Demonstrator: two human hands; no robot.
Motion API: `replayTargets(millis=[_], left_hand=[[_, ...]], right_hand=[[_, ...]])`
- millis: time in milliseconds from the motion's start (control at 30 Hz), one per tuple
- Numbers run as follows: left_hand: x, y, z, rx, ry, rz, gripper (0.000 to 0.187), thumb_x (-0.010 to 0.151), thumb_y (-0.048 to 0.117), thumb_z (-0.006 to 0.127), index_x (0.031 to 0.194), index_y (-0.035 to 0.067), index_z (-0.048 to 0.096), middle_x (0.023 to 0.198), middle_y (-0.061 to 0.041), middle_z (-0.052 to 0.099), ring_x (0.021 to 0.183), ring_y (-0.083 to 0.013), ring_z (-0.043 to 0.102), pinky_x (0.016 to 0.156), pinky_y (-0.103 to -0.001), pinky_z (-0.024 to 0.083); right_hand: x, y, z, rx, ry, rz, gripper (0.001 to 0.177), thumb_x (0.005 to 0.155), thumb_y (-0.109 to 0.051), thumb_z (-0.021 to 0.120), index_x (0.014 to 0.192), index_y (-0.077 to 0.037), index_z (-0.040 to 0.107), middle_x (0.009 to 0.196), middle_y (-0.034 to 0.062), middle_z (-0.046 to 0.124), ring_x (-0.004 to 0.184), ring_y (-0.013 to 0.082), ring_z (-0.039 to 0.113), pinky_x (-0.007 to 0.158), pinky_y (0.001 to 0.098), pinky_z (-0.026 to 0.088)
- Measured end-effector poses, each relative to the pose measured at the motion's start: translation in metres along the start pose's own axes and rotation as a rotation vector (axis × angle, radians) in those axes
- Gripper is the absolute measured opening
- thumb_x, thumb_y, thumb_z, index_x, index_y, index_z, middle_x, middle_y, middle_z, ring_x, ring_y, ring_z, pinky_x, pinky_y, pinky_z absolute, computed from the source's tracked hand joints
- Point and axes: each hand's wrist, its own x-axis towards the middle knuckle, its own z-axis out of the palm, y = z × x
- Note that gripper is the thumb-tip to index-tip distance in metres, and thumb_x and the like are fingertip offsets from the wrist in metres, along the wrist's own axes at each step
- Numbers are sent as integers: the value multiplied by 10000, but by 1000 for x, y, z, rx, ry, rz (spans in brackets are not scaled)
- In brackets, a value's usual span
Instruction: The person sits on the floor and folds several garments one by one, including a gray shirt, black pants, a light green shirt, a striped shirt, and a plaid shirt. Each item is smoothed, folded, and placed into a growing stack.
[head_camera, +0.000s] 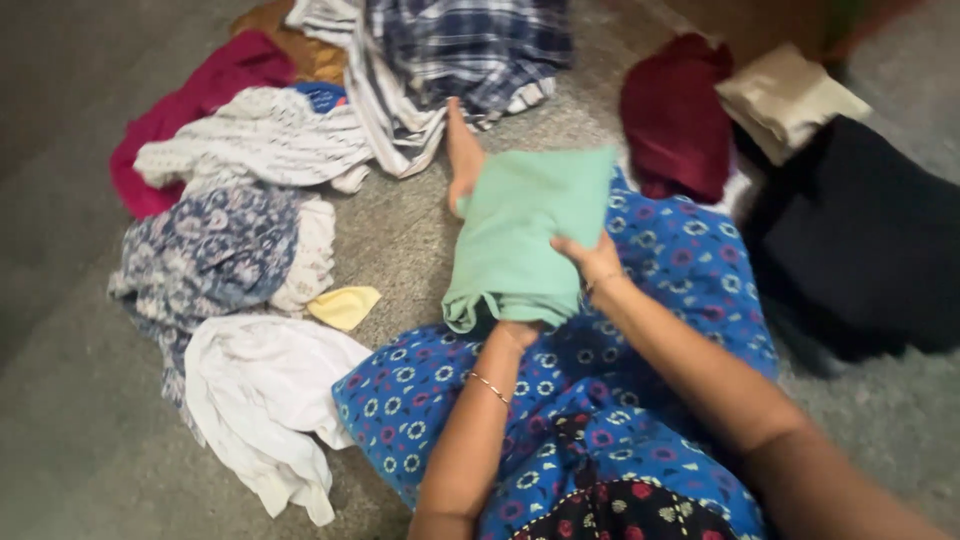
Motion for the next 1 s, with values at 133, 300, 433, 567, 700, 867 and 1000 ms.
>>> replayTargets(millis=[133, 300, 433, 567, 700, 867, 1000], left_hand=[[5, 15, 65, 677, 89, 51, 550, 1010, 224, 611, 1516, 80, 452, 1488, -73, 543, 1320, -221, 548, 1081, -401, 501], [-7, 31, 171, 1530, -347, 136, 488, 1002, 282, 668, 1406, 18, 599, 1430, -122, 644, 1339, -229, 573, 1137, -387, 456], [9, 28, 224, 1515, -431, 76, 533, 1021, 281, 628, 1488, 47, 524, 1510, -103, 574, 1414, -217, 499, 1168, -370, 389], [31, 27, 209, 1233, -275, 51, 586, 1024, 217, 604, 1556, 88, 395, 1517, -81, 542, 1425, -196, 478, 1160, -351, 395], [42, 27, 167, 1259, -147, 17, 569, 1023, 160, 591, 1559, 92, 412, 1511, -83, 556, 1405, -197, 503, 1149, -342, 409], [18, 52, 131, 1257, -42, 78, 553, 1030, 152, 582, 1557, 94, 425, 1508, -87, 570, 1400, -193, 508, 1154, -331, 399], [-5, 74, 112, 1255, 47, 123, 545, 1027, 171, 588, 1548, 113, 438, 1489, -70, 582, 1339, -157, 539, 1053, -298, 443]], right_hand=[[2, -75, -22, -1, -56, -155, 611, 743, -114, 830, 1310, -7, 630, 1173, 97, 726, 1067, 222, 684, 964, 370, 549], [-6, -165, -139, 84, -28, -284, 671, 736, -209, 866, 1321, 22, 635, 1200, 106, 715, 1057, 244, 701, 952, 400, 581], [-54, -197, -296, 181, 139, -283, 660, 818, -221, 771, 1380, 69, 582, 1244, 155, 695, 1099, 286, 715, 1042, 434, 587], [-79, -151, -405, 399, 414, 37, 611, 824, -237, 757, 1385, -49, 604, 1295, 135, 714, 1148, 324, 716, 1012, 483, 581], [-64, -131, -465, -20, 487, -51, 636, 822, -161, 778, 1407, -20, 571, 1298, 129, 673, 1135, 329, 677, 959, 487, 558], [-75, -160, -509, -129, 464, 26, 625, 886, -200, 752, 1449, 1, 570, 1294, 132, 702, 1106, 298, 703, 953, 455, 566], [-98, -155, -515, -171, 596, 73, 655, 856, -257, 778, 1435, -23, 580, 1269, 110, 706, 1078, 289, 708, 916, 468, 563]])
